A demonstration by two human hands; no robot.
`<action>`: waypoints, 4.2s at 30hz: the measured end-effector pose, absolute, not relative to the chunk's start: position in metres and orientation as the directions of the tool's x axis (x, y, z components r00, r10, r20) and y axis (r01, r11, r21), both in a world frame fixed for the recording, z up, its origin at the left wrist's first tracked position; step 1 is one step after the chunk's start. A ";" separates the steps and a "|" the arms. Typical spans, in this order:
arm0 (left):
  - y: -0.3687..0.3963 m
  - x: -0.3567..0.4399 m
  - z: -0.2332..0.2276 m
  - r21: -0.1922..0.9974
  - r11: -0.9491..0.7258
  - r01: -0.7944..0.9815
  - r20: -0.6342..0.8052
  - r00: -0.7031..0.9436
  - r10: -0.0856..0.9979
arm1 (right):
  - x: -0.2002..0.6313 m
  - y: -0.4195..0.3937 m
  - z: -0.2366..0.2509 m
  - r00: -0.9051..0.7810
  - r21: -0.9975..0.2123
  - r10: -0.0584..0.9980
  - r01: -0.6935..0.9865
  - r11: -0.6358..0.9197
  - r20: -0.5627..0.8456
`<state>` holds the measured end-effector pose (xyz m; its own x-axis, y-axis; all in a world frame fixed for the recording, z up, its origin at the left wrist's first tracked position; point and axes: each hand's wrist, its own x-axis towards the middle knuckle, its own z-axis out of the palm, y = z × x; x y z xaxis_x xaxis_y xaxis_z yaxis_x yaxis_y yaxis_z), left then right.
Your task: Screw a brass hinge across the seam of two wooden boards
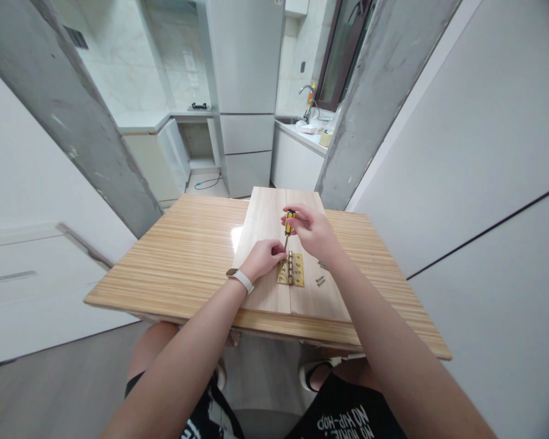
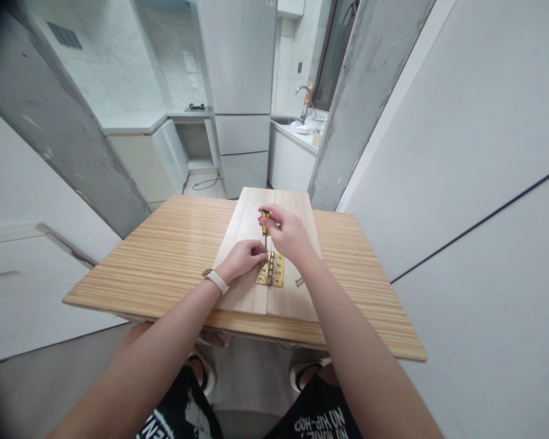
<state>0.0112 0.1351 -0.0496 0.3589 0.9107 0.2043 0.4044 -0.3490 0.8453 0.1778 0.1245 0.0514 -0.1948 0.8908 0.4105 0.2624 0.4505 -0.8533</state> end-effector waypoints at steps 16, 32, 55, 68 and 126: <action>0.138 0.007 -0.045 0.837 -0.358 0.413 0.170 0.427 0.888 | 0.171 0.118 0.057 -0.035 -0.721 0.834 0.483 0.497 0.551; 0.148 -0.020 -0.052 0.639 -0.584 0.501 0.308 0.528 0.791 | 0.181 0.127 0.048 -0.284 -0.868 0.871 0.188 0.460 0.401; 0.147 -0.022 -0.055 0.619 -0.587 0.522 0.320 0.514 0.795 | 0.158 0.122 0.046 -0.013 -0.740 0.820 0.423 0.523 0.572; 0.149 -0.022 -0.056 0.626 -0.585 0.515 0.317 0.518 0.795 | 0.176 0.137 0.049 -0.336 -0.899 0.871 0.131 0.419 0.358; 0.148 -0.022 -0.055 0.624 -0.585 0.519 0.319 0.514 0.796 | 0.150 0.126 0.041 -0.139 -0.909 0.900 -0.022 0.415 0.414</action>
